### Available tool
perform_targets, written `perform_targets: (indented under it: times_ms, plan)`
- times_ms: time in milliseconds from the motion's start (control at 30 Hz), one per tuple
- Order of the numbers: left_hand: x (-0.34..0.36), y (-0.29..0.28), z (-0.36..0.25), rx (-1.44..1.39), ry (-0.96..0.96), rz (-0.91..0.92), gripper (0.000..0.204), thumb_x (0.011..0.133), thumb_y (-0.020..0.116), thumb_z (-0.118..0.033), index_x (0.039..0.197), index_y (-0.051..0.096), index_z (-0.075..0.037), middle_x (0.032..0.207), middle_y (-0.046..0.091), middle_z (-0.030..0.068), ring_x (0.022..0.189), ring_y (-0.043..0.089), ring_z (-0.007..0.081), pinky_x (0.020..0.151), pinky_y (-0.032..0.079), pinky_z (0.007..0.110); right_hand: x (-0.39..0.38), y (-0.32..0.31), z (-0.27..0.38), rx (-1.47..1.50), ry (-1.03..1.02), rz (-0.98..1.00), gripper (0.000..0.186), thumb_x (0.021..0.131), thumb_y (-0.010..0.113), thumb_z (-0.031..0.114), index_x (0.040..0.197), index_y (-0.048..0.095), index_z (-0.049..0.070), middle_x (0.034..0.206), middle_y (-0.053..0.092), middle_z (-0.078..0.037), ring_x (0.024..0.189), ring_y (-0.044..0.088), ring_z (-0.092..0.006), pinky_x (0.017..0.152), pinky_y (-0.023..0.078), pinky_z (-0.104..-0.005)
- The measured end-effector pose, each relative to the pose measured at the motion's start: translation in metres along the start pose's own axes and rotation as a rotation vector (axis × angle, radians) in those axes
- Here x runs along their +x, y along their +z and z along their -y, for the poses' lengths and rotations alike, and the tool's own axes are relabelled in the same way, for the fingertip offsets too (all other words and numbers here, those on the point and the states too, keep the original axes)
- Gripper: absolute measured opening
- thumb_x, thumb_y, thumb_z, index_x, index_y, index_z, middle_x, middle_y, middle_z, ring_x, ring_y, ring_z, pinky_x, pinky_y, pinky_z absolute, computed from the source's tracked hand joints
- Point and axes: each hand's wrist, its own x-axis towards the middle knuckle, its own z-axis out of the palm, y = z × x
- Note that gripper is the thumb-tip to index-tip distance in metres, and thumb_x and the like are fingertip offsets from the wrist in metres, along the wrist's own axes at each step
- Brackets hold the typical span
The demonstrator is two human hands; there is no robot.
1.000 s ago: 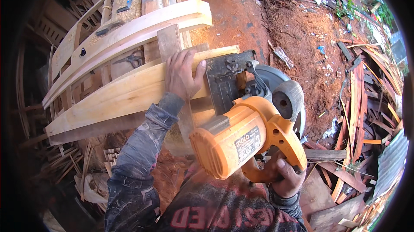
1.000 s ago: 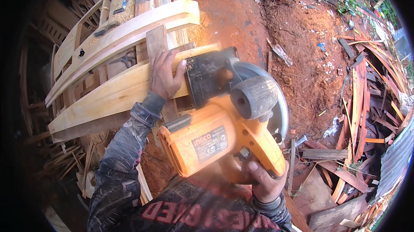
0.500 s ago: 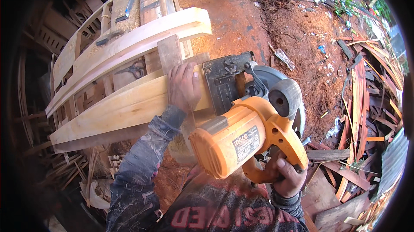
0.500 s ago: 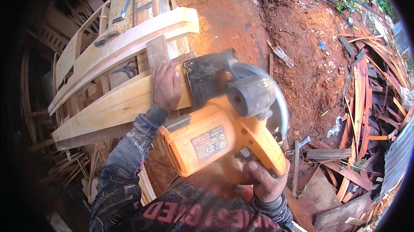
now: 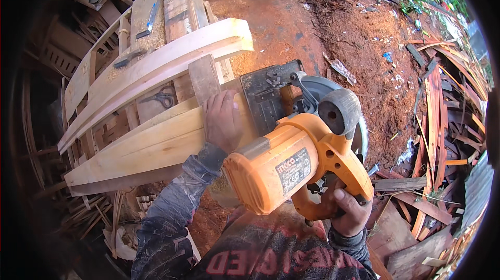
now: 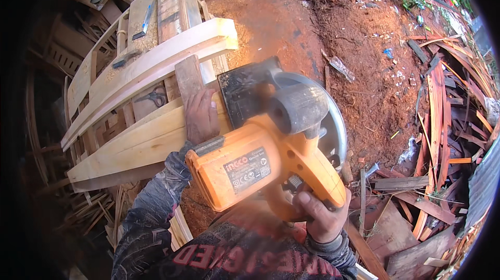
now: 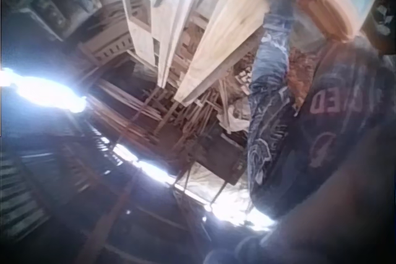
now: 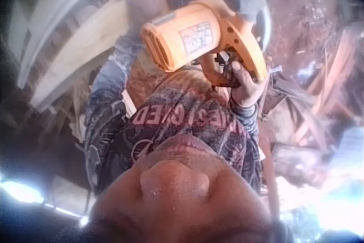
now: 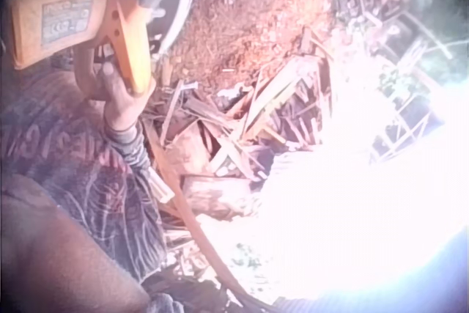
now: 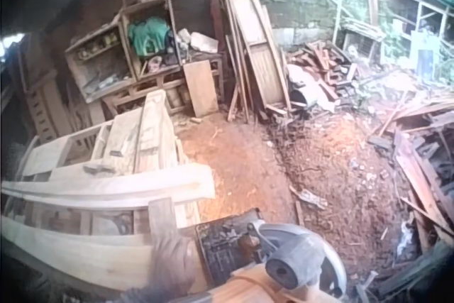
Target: The person is using a circular saw to trim the edges of wooden planks on a workbench. They handle and position the planks, guide the saw through the wood, and move the cut pieces.
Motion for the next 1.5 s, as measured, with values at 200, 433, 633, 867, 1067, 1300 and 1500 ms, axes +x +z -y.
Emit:
perform_targets:
  times_ms: [200, 433, 633, 867, 1067, 1300, 1500]
  plan:
    - [0.002, 0.0, 0.001, -0.008, 0.019, -0.009, 0.032, 0.096, 0.047, -0.013, 0.121, 0.061, 0.001, 0.114, 0.062, 0.0185, 0.109, 0.056, 0.0364, 0.099, 0.041, 0.048, 0.006, 0.004, 0.004, -0.008, 0.006, 0.014, 0.036, 0.086, 0.071, 0.013, 0.111, 0.064, -0.011, 0.069, 0.063, -0.006, 0.054, 0.055, -0.0114, 0.05, 0.041, -0.026]
    - [0.002, 0.003, 0.004, -0.027, 0.03, -0.021, 0.032, 0.097, 0.048, -0.013, 0.122, 0.062, 0.001, 0.114, 0.063, 0.0196, 0.107, 0.057, 0.0381, 0.098, 0.042, 0.049, 0.012, 0.008, 0.006, -0.013, -0.001, 0.006, 0.03, 0.085, 0.07, 0.012, 0.105, 0.066, -0.01, 0.07, 0.064, -0.005, 0.056, 0.055, -0.0107, 0.052, 0.041, -0.0256]
    - [0.002, 0.002, 0.003, -0.02, 0.022, -0.021, 0.031, 0.098, 0.048, -0.012, 0.123, 0.062, 0.001, 0.115, 0.063, 0.0203, 0.106, 0.057, 0.0389, 0.098, 0.043, 0.049, 0.018, 0.011, 0.007, -0.027, 0.0, 0.028, 0.026, 0.084, 0.07, 0.011, 0.102, 0.067, -0.008, 0.072, 0.065, -0.005, 0.058, 0.056, -0.011, 0.054, 0.043, -0.0258]
    - [-0.003, 0.011, 0.013, 0.037, 0.059, -0.048, 0.03, 0.097, 0.051, -0.013, 0.123, 0.062, -0.002, 0.115, 0.064, 0.0178, 0.107, 0.059, 0.0372, 0.096, 0.045, 0.048, 0.023, 0.013, 0.004, -0.062, -0.037, 0.024, 0.028, 0.083, 0.07, 0.01, 0.102, 0.067, -0.009, 0.073, 0.066, -0.004, 0.06, 0.058, -0.0114, 0.056, 0.043, -0.0253]
    - [-0.002, 0.014, 0.013, 0.011, 0.062, -0.083, 0.029, 0.099, 0.052, -0.017, 0.123, 0.063, -0.005, 0.115, 0.064, 0.017, 0.107, 0.059, 0.0371, 0.096, 0.045, 0.05, 0.023, 0.018, 0.008, -0.003, -0.008, 0.001, 0.026, 0.084, 0.07, 0.011, 0.101, 0.068, -0.008, 0.074, 0.066, -0.005, 0.06, 0.058, -0.011, 0.056, 0.044, -0.0255]
    - [-0.004, 0.012, 0.013, 0.008, 0.019, -0.028, 0.029, 0.101, 0.051, -0.018, 0.125, 0.062, -0.005, 0.121, 0.061, 0.0185, 0.112, 0.058, 0.0382, 0.101, 0.044, 0.049, 0.027, 0.017, 0.008, -0.009, -0.005, 0.002, 0.025, 0.083, 0.07, 0.011, 0.1, 0.068, -0.007, 0.068, 0.064, -0.005, 0.057, 0.056, -0.0102, 0.053, 0.041, -0.0243]
    - [-0.011, 0.008, 0.013, -0.095, -0.025, -0.098, 0.037, 0.099, 0.054, -0.013, 0.135, 0.054, -0.004, 0.135, 0.049, 0.0216, 0.126, 0.05, 0.0388, 0.112, 0.04, 0.049, 0.035, 0.022, 0.007, 0.009, -0.017, 0.037, 0.026, 0.082, 0.069, 0.01, 0.102, 0.068, -0.008, 0.071, 0.065, -0.005, 0.057, 0.057, -0.011, 0.054, 0.042, -0.0253]
